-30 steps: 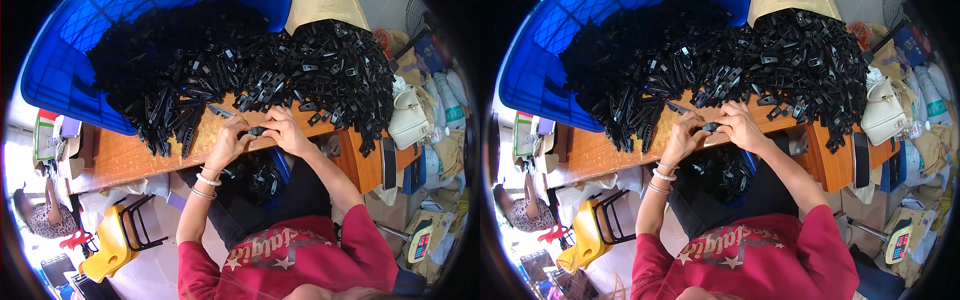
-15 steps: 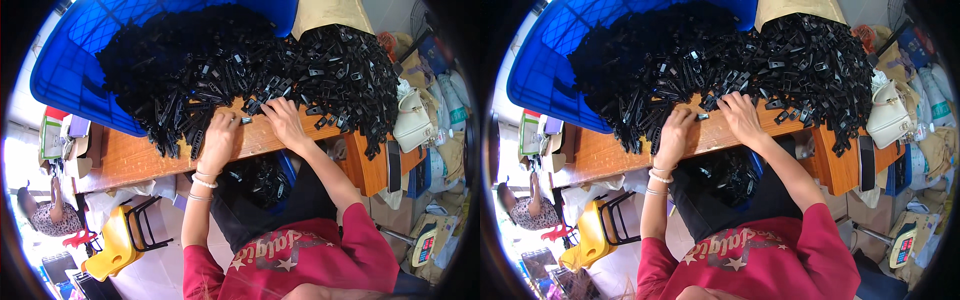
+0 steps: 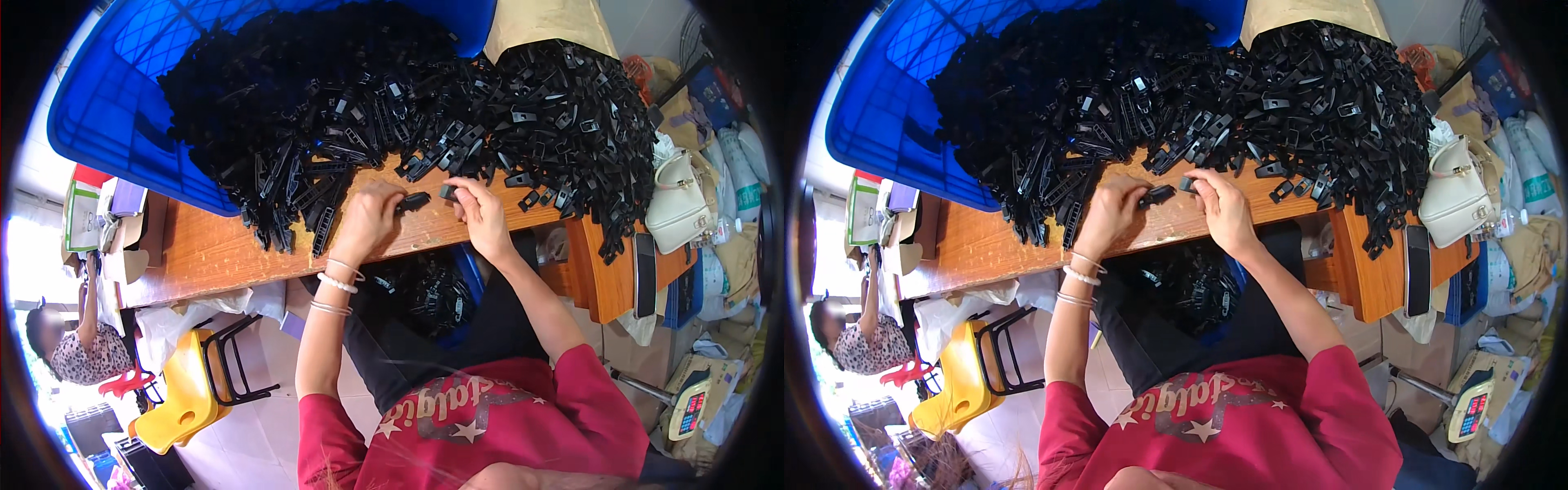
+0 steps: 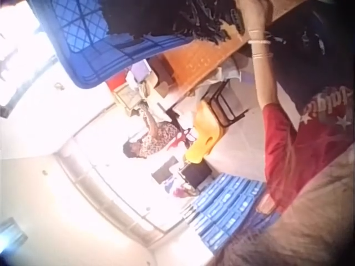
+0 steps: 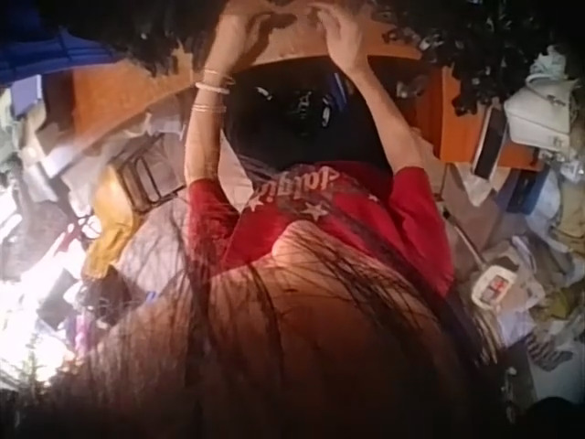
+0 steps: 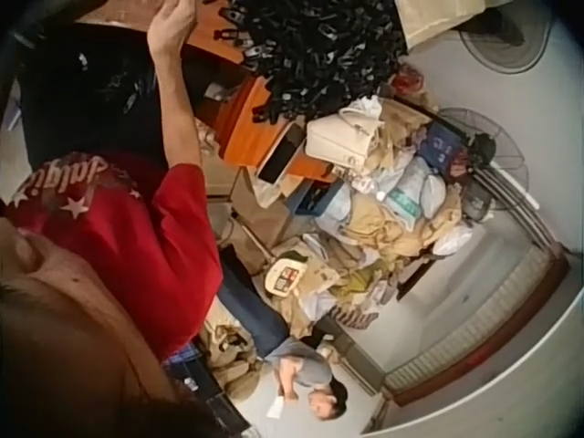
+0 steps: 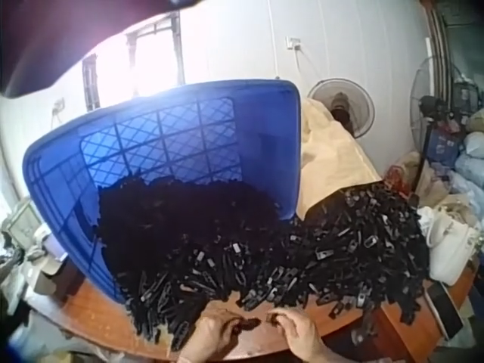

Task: Assemble small black plastic components by snapping them together in a workshop environment.

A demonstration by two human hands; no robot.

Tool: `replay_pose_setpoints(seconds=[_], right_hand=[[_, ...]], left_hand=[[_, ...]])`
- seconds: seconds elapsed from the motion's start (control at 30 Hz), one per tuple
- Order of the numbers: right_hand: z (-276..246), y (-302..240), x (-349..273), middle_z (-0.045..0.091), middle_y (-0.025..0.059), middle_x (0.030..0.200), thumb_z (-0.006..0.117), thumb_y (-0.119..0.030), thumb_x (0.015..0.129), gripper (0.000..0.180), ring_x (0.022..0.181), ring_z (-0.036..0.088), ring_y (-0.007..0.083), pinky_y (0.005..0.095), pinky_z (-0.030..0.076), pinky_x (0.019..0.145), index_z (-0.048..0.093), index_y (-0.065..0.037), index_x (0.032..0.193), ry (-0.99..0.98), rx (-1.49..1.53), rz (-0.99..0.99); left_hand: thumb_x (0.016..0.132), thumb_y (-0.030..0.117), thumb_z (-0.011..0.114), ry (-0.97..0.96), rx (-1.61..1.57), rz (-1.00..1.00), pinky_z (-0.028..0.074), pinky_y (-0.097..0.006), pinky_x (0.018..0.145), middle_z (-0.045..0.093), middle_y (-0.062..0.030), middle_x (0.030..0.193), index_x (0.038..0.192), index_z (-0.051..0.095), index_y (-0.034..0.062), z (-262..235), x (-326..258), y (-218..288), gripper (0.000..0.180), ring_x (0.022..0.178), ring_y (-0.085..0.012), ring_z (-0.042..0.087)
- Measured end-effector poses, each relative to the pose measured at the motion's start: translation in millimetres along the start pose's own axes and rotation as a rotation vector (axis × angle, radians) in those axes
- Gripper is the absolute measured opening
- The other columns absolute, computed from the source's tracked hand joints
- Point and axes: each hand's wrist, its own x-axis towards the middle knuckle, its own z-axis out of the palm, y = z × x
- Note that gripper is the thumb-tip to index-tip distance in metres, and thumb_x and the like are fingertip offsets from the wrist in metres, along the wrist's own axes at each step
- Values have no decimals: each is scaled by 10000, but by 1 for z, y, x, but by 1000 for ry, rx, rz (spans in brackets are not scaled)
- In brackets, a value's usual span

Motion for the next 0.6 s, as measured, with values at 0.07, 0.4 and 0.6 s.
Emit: replay_pose_setpoints(seconds=[0.07,0.4,0.6], right_hand=[[0,12,-1,628,165,826,571,-86,962,249,667,587,216,319,481,655,607,13,1188,4,-88,-116],[-14,1,2,628,65,957,724,-25,839,285,768,567,129,251,458,679,691,26,1118,-256,-78,-89],[2,3,5,595,64,882,766,-20,750,265,859,555,193,295,452,735,722,39,1004,-246,-188,-385]], left_hand=[[855,63,652,21,62,-98,506,-415,733,635,-189,861,860,677,-29,-3,2,0,95,807,-375,622],[751,54,756,-21,-22,-127,481,-380,774,610,-121,895,925,697,-22,0,-39,24,199,888,-317,567],[730,4,752,-11,-94,-29,483,-385,741,622,-110,881,916,699,-16,5,-35,28,194,834,-307,560]])
